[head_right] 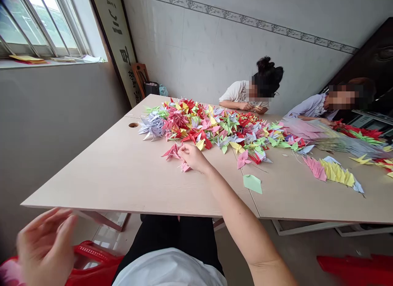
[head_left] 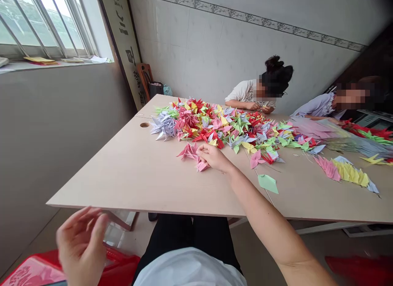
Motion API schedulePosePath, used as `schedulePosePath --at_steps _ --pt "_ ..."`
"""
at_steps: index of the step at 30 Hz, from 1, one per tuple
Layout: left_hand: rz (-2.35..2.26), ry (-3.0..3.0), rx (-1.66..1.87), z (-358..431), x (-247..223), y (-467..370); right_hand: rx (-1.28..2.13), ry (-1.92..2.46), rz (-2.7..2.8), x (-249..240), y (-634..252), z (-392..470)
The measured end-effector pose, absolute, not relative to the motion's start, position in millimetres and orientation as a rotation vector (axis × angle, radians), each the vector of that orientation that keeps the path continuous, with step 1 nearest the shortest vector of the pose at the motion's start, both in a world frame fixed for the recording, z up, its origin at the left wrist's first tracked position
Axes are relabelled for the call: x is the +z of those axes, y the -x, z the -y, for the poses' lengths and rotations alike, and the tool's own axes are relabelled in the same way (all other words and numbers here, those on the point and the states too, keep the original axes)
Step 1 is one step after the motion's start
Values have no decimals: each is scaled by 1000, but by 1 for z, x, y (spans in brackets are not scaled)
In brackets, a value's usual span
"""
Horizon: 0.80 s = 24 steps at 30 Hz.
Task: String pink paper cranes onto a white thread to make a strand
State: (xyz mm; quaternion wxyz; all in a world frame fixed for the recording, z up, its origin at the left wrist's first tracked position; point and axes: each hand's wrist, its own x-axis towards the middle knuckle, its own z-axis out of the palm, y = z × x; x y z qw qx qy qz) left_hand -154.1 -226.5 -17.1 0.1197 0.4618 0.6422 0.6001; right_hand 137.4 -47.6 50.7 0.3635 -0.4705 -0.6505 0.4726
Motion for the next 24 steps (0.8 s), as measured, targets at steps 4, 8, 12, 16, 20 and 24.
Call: schedulePosePath --at_steps 4,8,12,16,20,24 --pt "-1470 -1623 1402 151 -12 110 1234 1128 1644 76 -139 49" --pt "-1341 -1723 1132 93 -13 55 1255 1050 1601 98 -137 47" --pt "-1175 -1567 1221 55 -20 13 1245 945 1604 121 -138 44" --pt "-994 -1467 1165 29 -17 -1 1241 858 1558 139 -150 38" --pt "-885 -1421 1026 15 -6 5 1183 877 1427 136 -177 23" --pt "-818 -1370 932 4 1 11 1092 985 1229 105 -206 5"
